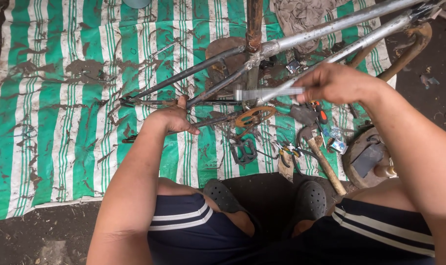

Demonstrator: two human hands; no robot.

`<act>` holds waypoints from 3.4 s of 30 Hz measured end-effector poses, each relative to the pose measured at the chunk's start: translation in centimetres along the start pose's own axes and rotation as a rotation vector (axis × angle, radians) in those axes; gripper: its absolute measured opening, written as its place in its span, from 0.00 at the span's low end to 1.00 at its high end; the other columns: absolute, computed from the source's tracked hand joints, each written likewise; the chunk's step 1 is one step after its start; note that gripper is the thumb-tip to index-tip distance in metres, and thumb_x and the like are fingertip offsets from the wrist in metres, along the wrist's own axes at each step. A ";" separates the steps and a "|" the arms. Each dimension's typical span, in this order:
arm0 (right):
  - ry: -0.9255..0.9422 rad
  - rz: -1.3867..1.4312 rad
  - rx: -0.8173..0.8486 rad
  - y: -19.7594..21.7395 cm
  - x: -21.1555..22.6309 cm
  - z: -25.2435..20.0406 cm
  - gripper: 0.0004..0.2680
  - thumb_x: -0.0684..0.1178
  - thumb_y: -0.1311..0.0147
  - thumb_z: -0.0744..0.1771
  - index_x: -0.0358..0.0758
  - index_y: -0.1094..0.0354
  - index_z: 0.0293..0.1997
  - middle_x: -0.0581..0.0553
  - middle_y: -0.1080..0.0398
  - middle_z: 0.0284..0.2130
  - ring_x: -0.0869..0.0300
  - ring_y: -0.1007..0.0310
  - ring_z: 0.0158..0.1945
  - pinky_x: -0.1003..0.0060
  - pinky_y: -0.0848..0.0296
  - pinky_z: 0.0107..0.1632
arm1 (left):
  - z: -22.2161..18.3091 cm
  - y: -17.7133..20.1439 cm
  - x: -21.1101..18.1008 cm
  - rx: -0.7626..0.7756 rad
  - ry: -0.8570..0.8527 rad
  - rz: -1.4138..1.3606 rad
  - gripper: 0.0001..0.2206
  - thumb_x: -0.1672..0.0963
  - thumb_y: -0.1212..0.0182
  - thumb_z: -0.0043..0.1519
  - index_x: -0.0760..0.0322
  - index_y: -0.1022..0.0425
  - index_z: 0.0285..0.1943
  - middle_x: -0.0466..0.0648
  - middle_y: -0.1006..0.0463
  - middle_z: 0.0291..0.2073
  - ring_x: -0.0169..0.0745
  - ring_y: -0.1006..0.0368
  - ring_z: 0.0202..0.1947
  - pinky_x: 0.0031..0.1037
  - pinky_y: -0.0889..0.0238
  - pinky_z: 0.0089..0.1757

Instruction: Sanding a bicycle frame with sandpaper and using a wrench to adjust parts.

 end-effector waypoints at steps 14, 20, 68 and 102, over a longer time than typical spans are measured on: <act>0.206 -0.442 -0.456 -0.4 -5.2 2.6 0.15 0.60 0.38 0.79 0.36 0.17 0.54 0.37 0.19 0.35 0.45 0.16 0.35 0.46 0.20 0.58 | 1.4 -1.0 0.8 -0.001 -0.011 -0.007 0.63 0.36 0.20 0.52 0.60 0.62 0.86 0.70 0.38 0.80 0.71 0.36 0.78 0.53 0.38 0.71; 0.347 -0.330 -0.140 -3.3 -1.1 0.7 0.12 0.56 0.29 0.66 0.40 0.15 0.45 0.29 0.19 0.33 0.31 0.17 0.42 0.36 0.22 0.50 | -0.4 -0.1 -0.2 0.000 -0.014 -0.011 0.59 0.38 0.22 0.56 0.61 0.61 0.86 0.71 0.40 0.80 0.71 0.38 0.79 0.54 0.40 0.73; -0.053 -0.119 -0.032 -2.2 -1.5 0.9 0.10 0.51 0.41 0.74 0.36 0.15 0.54 0.32 0.20 0.23 0.43 0.20 0.30 0.47 0.23 0.51 | -0.4 -0.2 -0.1 -0.041 -0.003 -0.047 0.60 0.37 0.21 0.55 0.59 0.60 0.87 0.73 0.43 0.81 0.88 0.54 0.81 0.60 0.44 0.73; -0.099 1.368 -0.484 -8.3 -5.8 2.1 0.12 0.32 0.56 0.70 0.36 0.30 0.58 0.48 0.31 0.34 0.60 0.32 0.30 0.64 0.30 0.29 | 1.3 -0.9 1.4 -0.039 0.001 -0.068 0.55 0.38 0.27 0.61 0.60 0.60 0.87 0.74 0.39 0.79 0.80 0.41 0.79 0.58 0.43 0.73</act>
Point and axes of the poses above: each hand's wrist, its own z-axis towards the middle knuckle, its own y-axis out of the back of the hand, x = y × z, the point moved 4 cm from there along z, towards the middle knuckle
